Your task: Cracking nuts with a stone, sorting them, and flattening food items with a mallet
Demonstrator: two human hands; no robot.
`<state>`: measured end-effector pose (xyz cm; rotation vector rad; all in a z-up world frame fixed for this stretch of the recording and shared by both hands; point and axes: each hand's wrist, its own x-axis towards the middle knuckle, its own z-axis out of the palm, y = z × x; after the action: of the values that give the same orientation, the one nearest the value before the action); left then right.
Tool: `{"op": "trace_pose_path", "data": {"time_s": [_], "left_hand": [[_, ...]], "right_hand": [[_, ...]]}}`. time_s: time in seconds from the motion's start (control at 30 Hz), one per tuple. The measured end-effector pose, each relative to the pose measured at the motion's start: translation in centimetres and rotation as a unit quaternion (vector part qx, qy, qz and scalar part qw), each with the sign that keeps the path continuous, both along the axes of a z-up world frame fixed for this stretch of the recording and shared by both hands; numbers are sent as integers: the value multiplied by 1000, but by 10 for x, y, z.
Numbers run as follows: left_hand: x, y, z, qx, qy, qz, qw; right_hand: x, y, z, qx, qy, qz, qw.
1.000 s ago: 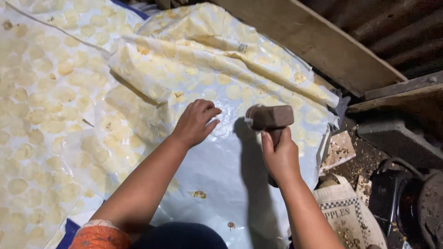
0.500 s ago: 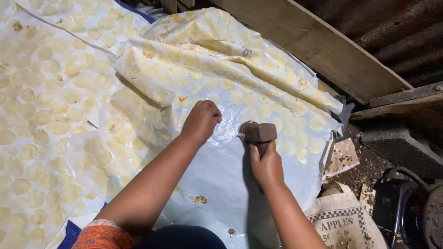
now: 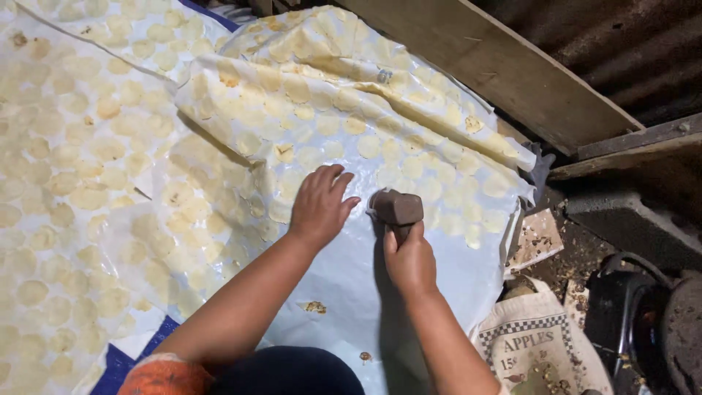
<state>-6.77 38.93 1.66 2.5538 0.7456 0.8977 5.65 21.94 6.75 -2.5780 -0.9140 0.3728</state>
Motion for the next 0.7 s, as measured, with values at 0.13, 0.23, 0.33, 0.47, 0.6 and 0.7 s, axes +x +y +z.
{"op": "trace_pose_path", "data": {"time_s": [0.13,0.23,0.33,0.47,0.6,0.7], "left_hand": [[-21,22,-8,-15,16,37,999],[-21,24,-17,-68,14,26,997],[-29,24,-4,-131,14,10,991],[-27,33,-11,-103,19,-25,994],[-17,30,-15,-57,49,-14,997],[-9,39,-13,-48,39,3,998]], "right_hand": [[22,21,32,-91,87,24,992],[29,24,63,-63,98,13,993],[6,29,76,-7,69,-6,998],[2,24,16,-54,68,9,996],[34,38,43,-119,75,53,989],[17,40,54,-80,67,42,994]]}}
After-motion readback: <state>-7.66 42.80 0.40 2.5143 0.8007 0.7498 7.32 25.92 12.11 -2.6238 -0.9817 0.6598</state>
